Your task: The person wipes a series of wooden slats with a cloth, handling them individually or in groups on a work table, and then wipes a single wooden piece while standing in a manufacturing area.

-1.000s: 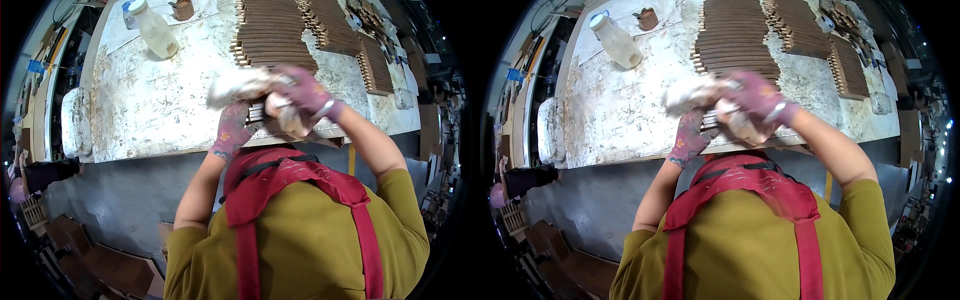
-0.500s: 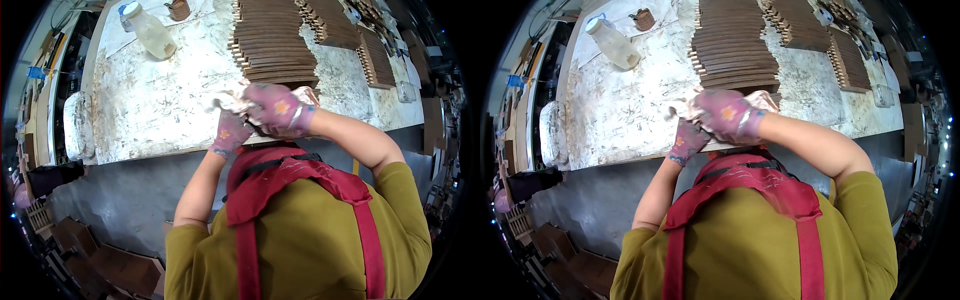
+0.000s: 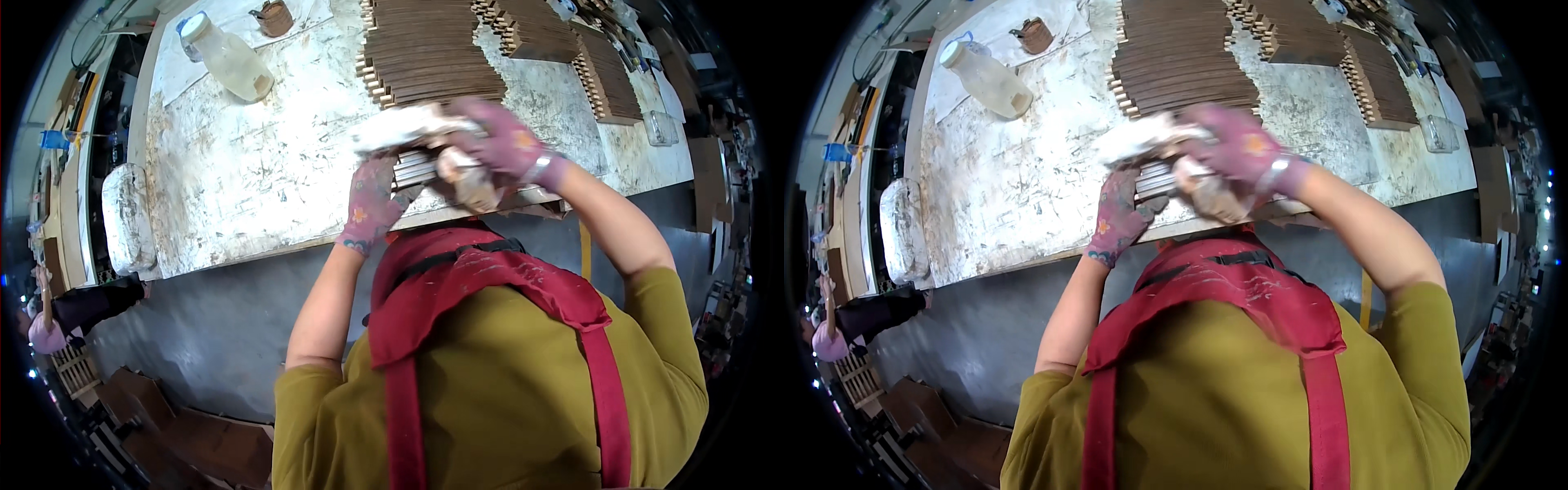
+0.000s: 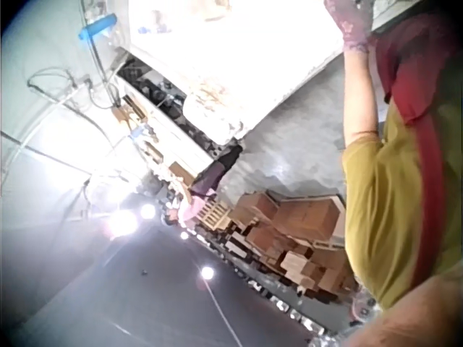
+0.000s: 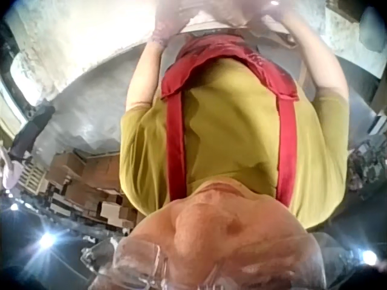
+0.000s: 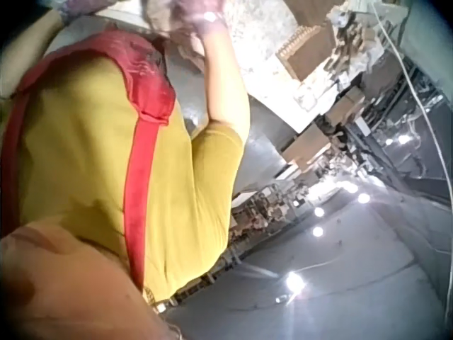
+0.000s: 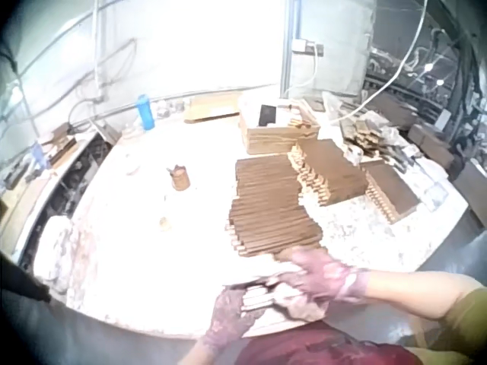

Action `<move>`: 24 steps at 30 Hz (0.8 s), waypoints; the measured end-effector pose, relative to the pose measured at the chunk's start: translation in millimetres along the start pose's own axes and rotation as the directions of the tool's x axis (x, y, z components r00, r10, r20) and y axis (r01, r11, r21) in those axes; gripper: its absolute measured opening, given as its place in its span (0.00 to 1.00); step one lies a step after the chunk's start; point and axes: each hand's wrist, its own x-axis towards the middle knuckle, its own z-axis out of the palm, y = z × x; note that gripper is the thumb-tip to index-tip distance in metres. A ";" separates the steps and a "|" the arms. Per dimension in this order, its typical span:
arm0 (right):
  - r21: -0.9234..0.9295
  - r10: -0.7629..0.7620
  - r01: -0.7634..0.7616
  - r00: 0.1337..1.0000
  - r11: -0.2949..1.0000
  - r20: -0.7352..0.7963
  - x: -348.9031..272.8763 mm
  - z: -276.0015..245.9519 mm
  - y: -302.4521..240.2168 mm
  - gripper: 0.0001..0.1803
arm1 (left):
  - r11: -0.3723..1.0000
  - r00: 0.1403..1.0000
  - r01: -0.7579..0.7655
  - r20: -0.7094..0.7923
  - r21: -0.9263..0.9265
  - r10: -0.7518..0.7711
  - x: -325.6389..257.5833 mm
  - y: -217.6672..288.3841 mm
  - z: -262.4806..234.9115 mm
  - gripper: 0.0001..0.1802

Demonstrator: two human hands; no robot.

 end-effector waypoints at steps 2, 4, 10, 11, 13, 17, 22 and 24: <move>-0.065 0.046 -0.047 0.999 0.997 -0.017 -35.4 -26.5 14.6 0.20 | 0.984 0.998 0.048 0.041 -0.174 -0.041 17.8 18.3 -13.7 0.34; -0.260 0.030 -0.012 0.997 0.966 0.067 -60.2 -9.2 37.6 0.21 | 0.969 0.994 0.081 0.093 -0.235 -0.060 25.1 25.4 -20.5 0.33; -0.305 -0.421 0.427 0.903 0.851 0.089 -2.6 70.0 -32.1 0.14 | 0.951 0.995 0.029 0.100 -0.309 0.002 6.9 9.1 -5.2 0.22; -0.331 -0.401 0.419 0.908 0.845 0.126 3.3 77.0 -40.7 0.14 | 0.985 0.995 0.024 0.104 -0.170 -0.006 -1.0 7.9 2.1 0.20; -0.319 -0.393 0.401 0.915 0.859 0.092 -0.5 75.5 -33.0 0.12 | 0.950 0.909 0.236 0.392 -0.204 -0.141 2.3 8.3 -10.3 0.21; -0.312 -0.164 0.190 0.980 0.931 0.109 -50.3 19.7 24.9 0.16 | 0.994 0.982 0.108 0.152 0.026 -0.111 8.0 18.0 -17.3 0.31; -0.272 0.293 -0.356 0.924 0.894 -0.246 -113.8 -55.8 93.5 0.19 | 0.970 0.991 0.103 0.109 -0.222 -0.081 24.8 25.1 -18.0 0.35; -0.186 0.206 -0.254 0.948 0.949 -0.243 -108.2 -62.4 70.7 0.22 | 0.980 0.995 0.077 0.080 -0.185 -0.063 24.3 25.4 -21.2 0.35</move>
